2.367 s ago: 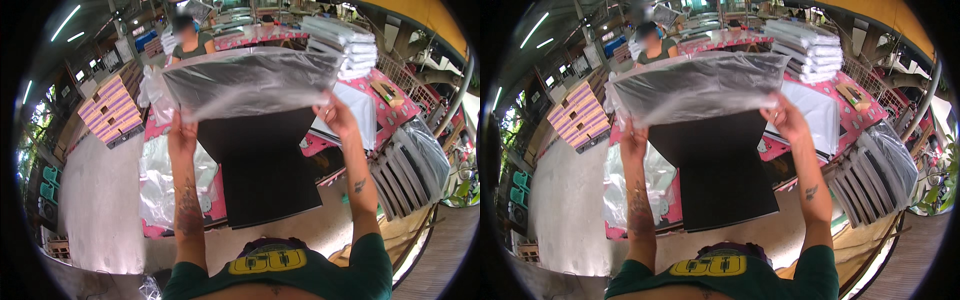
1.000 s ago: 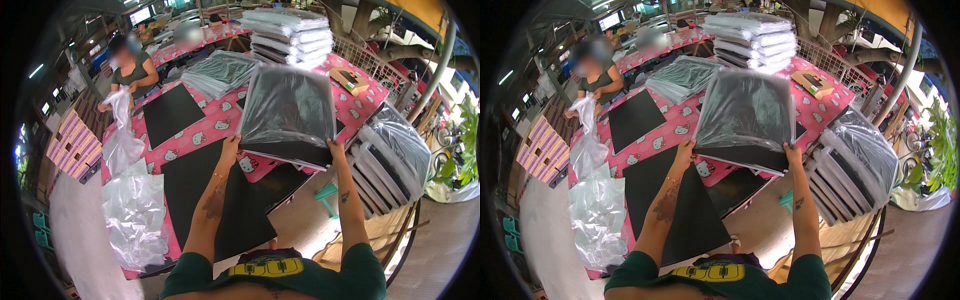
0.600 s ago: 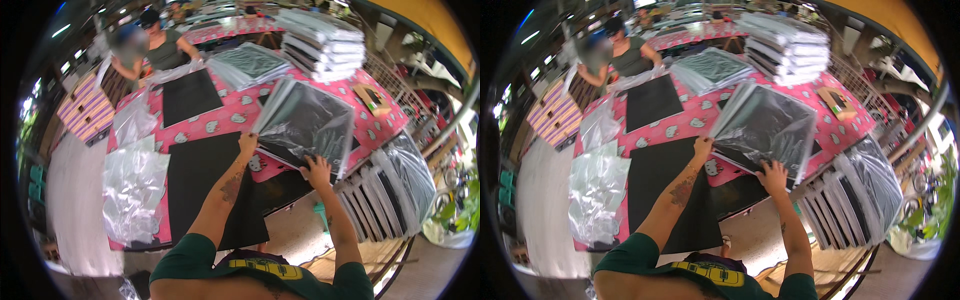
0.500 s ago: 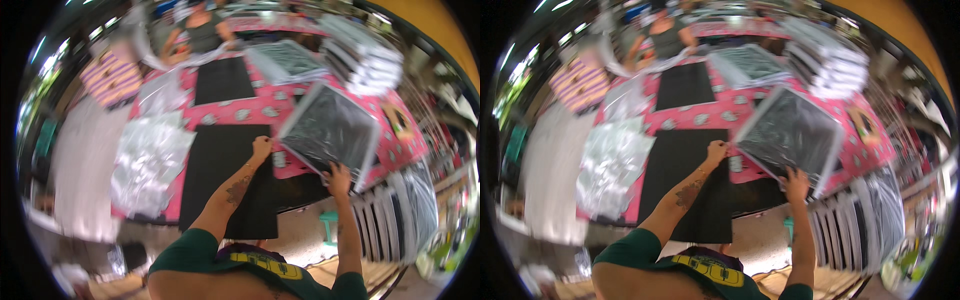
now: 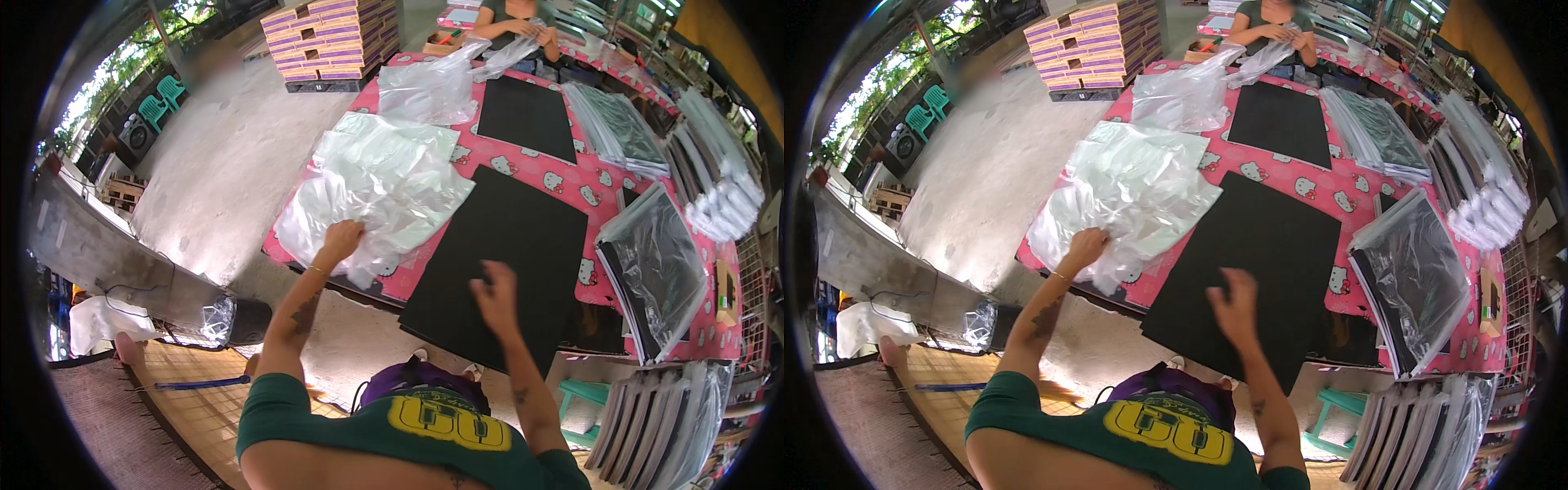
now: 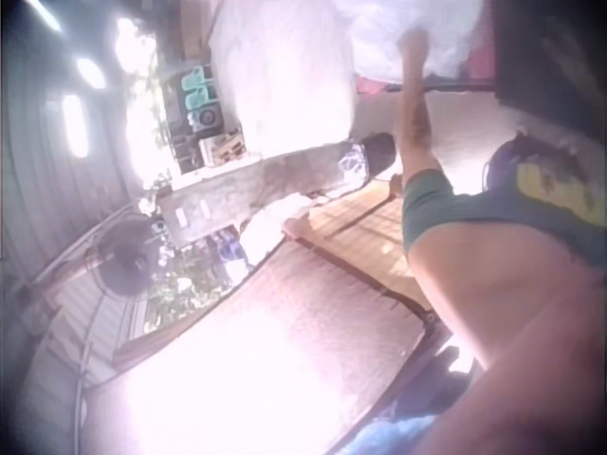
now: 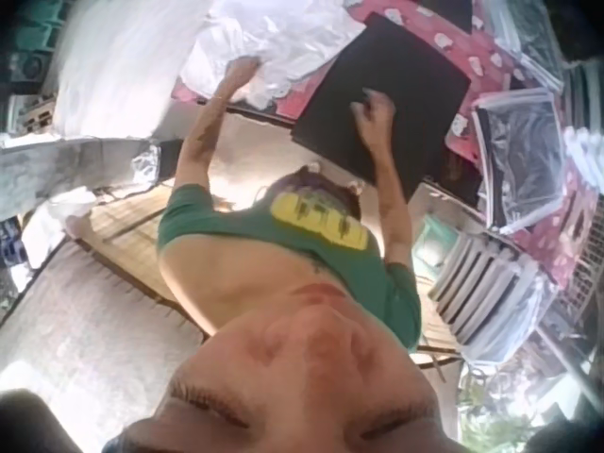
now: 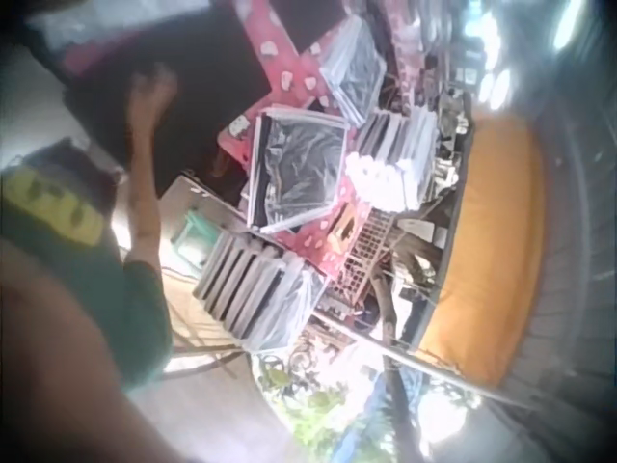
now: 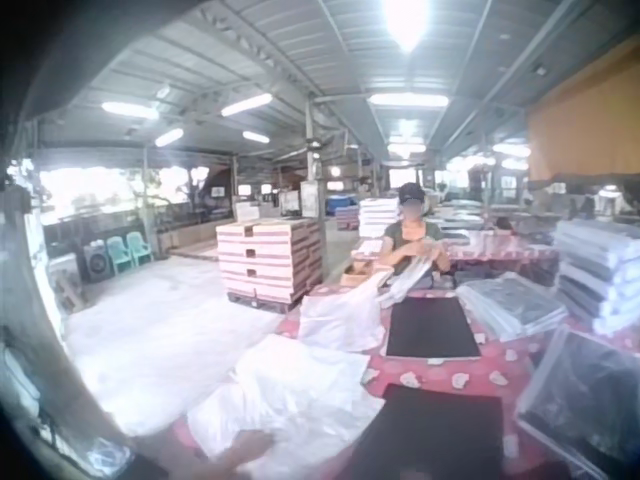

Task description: The person slides large black rectangular boards into clear plastic bags, pulling the bags over the boards to cover them completely and then setting the packaged items aside on a table.

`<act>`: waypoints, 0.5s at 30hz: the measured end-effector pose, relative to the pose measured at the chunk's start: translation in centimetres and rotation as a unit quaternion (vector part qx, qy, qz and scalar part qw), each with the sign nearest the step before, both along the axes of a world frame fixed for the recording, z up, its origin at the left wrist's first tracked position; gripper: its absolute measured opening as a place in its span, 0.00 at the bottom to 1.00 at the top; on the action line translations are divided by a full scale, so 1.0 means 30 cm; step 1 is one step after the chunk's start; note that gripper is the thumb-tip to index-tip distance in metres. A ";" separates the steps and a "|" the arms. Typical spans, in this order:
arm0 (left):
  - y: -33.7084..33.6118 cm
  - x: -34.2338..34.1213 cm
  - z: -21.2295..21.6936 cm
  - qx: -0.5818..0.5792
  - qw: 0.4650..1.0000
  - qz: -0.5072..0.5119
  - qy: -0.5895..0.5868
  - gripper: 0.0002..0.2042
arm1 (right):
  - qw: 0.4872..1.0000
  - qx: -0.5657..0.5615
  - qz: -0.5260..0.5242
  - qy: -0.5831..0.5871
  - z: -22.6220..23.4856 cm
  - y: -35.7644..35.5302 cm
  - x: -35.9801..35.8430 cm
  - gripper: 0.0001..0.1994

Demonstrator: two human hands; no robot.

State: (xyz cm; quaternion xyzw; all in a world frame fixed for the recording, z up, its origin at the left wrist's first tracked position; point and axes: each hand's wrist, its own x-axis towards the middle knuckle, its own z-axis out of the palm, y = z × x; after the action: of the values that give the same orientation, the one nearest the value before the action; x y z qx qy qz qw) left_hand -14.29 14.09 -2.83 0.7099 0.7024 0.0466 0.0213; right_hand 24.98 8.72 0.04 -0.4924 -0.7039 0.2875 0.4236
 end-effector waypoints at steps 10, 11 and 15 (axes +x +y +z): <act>0.098 0.145 0.237 0.109 0.923 -0.019 -0.368 0.11 | 0.808 -0.479 0.155 0.305 -0.074 0.083 -0.643 0.32; 0.110 0.148 0.257 0.113 0.909 -0.034 -0.399 0.11 | 0.793 -0.491 0.142 0.331 -0.085 0.119 -0.656 0.32; 0.098 0.127 0.286 0.120 0.892 -0.031 -0.434 0.11 | 0.995 0.004 0.015 -0.101 -0.072 0.076 -0.713 0.32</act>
State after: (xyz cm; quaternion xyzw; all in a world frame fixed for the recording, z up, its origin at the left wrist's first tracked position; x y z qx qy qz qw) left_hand -10.48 17.04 5.76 0.6371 0.5900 0.4340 0.2401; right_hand 3.59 10.99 -2.13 -0.5066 -0.7514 0.2399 0.3482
